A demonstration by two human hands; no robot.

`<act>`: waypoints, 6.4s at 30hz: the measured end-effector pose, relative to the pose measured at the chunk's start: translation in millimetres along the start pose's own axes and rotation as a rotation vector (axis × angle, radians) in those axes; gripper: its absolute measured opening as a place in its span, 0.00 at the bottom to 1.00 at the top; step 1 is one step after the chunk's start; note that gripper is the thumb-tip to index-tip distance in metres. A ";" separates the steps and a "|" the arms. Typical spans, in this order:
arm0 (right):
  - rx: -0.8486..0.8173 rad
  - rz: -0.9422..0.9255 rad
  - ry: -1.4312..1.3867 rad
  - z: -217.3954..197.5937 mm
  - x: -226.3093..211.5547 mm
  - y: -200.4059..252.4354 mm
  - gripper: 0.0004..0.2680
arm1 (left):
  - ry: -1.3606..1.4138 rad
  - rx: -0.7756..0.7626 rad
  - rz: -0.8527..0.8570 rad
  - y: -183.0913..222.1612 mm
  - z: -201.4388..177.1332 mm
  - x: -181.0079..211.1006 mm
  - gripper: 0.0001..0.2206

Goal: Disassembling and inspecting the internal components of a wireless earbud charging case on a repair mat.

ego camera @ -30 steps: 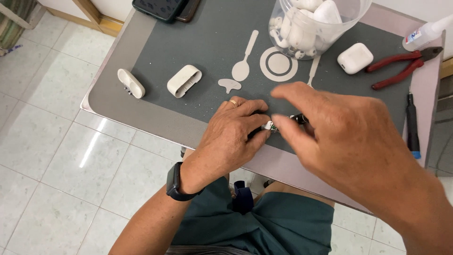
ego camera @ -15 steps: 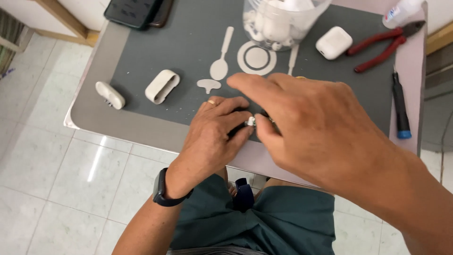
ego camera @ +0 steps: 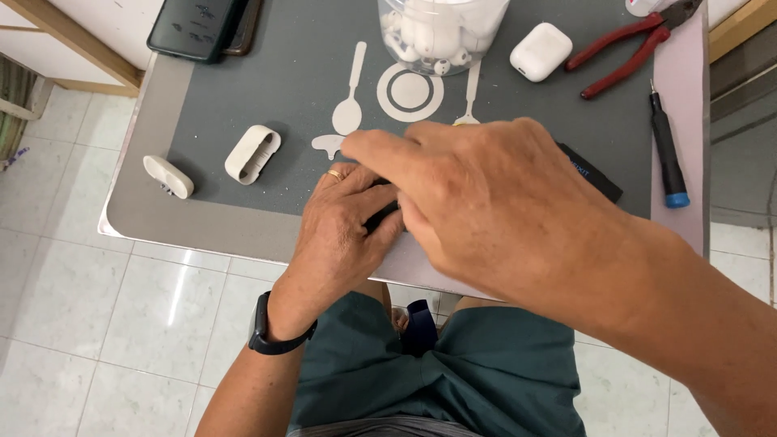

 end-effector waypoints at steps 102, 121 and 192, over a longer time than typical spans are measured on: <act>-0.034 0.116 0.178 -3.7 -0.5 -3.8 0.18 | 0.025 -0.031 -0.018 10.8 -3.3 -3.9 0.03; -0.139 0.290 0.127 -1.7 3.3 -2.7 0.26 | 0.010 -0.043 -0.028 15.2 -1.5 -5.6 0.05; 0.600 0.523 -0.277 102.7 24.2 104.4 0.09 | 0.215 -0.244 -0.093 -21.0 4.4 -5.2 0.14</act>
Point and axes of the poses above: each hand's wrist, its own y-axis away from the middle knuckle, its own z-axis out of the palm, x = y × z, the point moved 3 cm from there along -y, towards the middle knuckle, and after that the axes turned 13 degrees about z, right-handed, at the moved point
